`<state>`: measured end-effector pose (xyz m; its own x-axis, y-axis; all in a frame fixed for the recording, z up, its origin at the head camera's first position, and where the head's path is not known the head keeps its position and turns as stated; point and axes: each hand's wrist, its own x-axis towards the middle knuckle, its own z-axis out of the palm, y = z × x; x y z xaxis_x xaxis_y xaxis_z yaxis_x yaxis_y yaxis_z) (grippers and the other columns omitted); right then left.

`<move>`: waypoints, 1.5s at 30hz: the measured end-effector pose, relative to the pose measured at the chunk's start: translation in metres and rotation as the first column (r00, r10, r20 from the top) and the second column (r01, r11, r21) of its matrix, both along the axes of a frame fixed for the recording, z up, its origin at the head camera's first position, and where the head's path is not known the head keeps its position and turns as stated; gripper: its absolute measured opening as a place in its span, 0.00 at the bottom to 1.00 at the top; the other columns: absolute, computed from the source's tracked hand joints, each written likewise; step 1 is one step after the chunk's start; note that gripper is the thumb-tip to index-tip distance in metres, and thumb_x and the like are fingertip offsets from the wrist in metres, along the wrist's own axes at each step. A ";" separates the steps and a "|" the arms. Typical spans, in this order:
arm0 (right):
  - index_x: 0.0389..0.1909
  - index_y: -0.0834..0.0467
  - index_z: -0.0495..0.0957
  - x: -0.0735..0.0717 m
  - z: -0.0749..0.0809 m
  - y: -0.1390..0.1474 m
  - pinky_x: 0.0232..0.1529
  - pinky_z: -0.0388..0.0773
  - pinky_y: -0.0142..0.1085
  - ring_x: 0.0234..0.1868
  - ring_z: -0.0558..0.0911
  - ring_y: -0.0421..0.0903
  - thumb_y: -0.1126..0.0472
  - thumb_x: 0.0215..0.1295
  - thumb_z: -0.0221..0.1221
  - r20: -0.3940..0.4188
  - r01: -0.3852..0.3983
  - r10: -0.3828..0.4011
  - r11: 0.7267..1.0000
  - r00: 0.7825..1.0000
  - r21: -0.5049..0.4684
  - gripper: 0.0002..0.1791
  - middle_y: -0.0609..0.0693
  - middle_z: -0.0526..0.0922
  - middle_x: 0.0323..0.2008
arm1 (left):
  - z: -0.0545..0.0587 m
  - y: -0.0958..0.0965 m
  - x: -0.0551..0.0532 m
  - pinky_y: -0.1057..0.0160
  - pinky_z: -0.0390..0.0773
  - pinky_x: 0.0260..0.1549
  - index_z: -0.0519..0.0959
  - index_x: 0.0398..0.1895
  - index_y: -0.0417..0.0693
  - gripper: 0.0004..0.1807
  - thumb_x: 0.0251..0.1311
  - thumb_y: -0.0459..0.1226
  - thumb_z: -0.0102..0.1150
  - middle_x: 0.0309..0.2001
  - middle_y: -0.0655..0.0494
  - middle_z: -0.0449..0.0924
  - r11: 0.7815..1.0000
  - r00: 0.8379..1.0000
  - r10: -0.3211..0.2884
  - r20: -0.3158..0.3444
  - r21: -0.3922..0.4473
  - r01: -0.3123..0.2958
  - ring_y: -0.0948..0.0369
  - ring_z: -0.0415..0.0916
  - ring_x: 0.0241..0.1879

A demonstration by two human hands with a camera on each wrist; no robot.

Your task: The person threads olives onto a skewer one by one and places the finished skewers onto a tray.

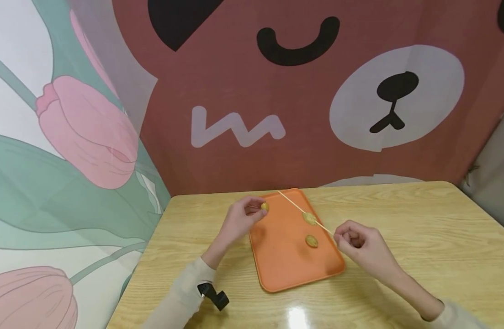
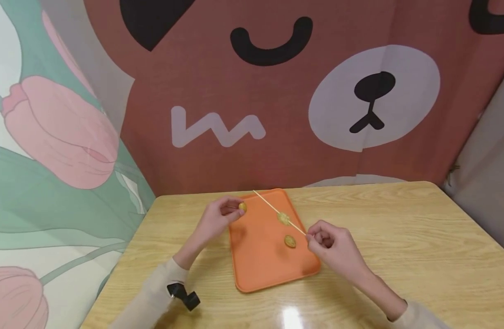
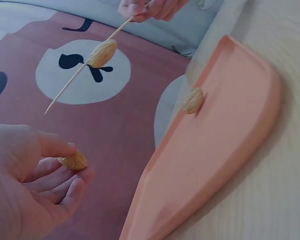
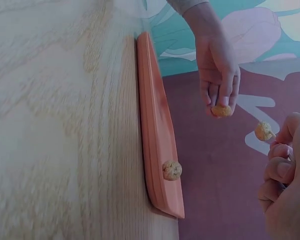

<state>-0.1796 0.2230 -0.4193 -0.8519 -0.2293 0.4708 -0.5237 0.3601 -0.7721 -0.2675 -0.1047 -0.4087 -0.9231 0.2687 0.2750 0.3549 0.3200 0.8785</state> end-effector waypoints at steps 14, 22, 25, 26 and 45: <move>0.36 0.50 0.82 0.004 0.001 -0.008 0.12 0.65 0.32 0.14 0.67 0.36 0.77 0.65 0.62 -0.068 -0.105 0.104 0.995 0.992 -0.001 0.16 0.42 0.77 0.20 | 0.006 0.000 -0.002 0.43 0.69 0.63 0.71 0.67 0.33 0.20 0.74 0.26 0.52 0.59 0.33 0.77 0.843 0.891 -0.322 0.321 0.526 0.115 0.45 0.80 0.56; 0.36 0.49 0.81 0.005 -0.003 -0.008 0.12 0.64 0.31 0.14 0.65 0.36 0.78 0.65 0.62 -0.078 -0.120 0.121 0.993 0.990 0.008 0.17 0.40 0.76 0.20 | 0.012 0.001 0.001 0.53 0.73 0.61 0.68 0.70 0.37 0.21 0.76 0.29 0.48 0.61 0.37 0.76 0.770 0.851 -0.384 0.357 0.633 0.082 0.44 0.75 0.61; 0.36 0.50 0.81 0.005 -0.004 -0.009 0.11 0.64 0.31 0.14 0.66 0.36 0.78 0.65 0.62 -0.080 -0.127 0.126 0.992 0.989 0.003 0.17 0.41 0.76 0.20 | 0.013 0.001 0.002 0.54 0.73 0.61 0.67 0.70 0.36 0.22 0.76 0.31 0.52 0.62 0.37 0.76 0.739 0.851 -0.397 0.345 0.670 0.073 0.47 0.77 0.59; 0.36 0.50 0.81 0.006 -0.004 -0.009 0.11 0.64 0.31 0.14 0.66 0.36 0.78 0.65 0.62 -0.083 -0.128 0.127 0.992 0.988 0.000 0.17 0.41 0.75 0.20 | 0.013 0.001 0.002 0.55 0.73 0.61 0.67 0.69 0.37 0.22 0.76 0.32 0.54 0.63 0.37 0.76 0.728 0.852 -0.398 0.340 0.682 0.068 0.48 0.78 0.58; 0.36 0.49 0.81 0.009 -0.006 -0.011 0.11 0.62 0.31 0.14 0.64 0.36 0.80 0.63 0.62 -0.106 -0.139 0.138 0.990 0.985 -0.005 0.20 0.41 0.74 0.20 | 0.017 0.003 0.004 0.54 0.69 0.64 0.67 0.66 0.37 0.19 0.74 0.25 0.50 0.58 0.38 0.74 0.551 0.852 -0.442 0.279 0.835 0.012 0.44 0.76 0.61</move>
